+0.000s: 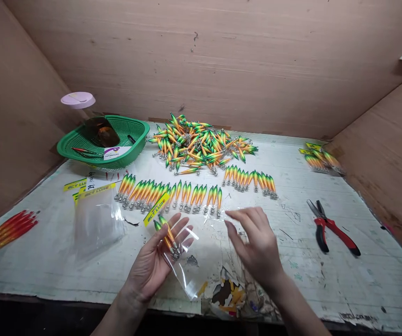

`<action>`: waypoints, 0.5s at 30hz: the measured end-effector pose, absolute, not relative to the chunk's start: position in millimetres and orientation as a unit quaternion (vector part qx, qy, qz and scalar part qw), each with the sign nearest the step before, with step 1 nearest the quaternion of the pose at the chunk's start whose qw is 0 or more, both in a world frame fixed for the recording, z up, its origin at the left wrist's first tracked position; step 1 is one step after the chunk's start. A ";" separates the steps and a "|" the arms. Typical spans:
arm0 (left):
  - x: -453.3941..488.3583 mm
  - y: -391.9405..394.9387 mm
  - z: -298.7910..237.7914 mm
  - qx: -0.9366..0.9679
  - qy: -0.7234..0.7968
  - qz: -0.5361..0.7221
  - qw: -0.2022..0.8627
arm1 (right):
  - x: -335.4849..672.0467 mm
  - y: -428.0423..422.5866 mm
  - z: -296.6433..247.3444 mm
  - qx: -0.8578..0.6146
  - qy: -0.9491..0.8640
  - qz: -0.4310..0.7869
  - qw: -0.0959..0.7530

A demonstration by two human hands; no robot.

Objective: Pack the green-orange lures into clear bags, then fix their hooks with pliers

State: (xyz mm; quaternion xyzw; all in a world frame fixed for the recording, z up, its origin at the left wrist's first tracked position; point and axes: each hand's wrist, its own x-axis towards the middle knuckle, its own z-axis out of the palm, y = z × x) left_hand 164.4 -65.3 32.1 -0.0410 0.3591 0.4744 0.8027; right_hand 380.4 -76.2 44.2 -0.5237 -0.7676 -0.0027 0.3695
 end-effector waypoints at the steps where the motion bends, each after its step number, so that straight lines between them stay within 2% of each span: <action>1: 164.2 -64.8 32.6 -0.040 0.363 0.475 0.801 | 389.2 -64.4 35.1 -0.539 -0.769 0.014 0.344; 4: 166.8 -64.3 34.3 -0.038 0.372 0.472 0.798 | 402.0 -33.2 3.6 -0.546 -0.779 0.057 0.304; 8: 171.3 -65.8 35.1 -0.034 0.374 0.462 0.803 | 396.2 -17.5 -17.0 -0.546 -0.781 0.089 0.292; 15: 165.0 -63.2 31.0 -0.028 0.388 0.476 0.789 | 413.5 -72.8 34.1 -0.543 -0.775 0.111 0.303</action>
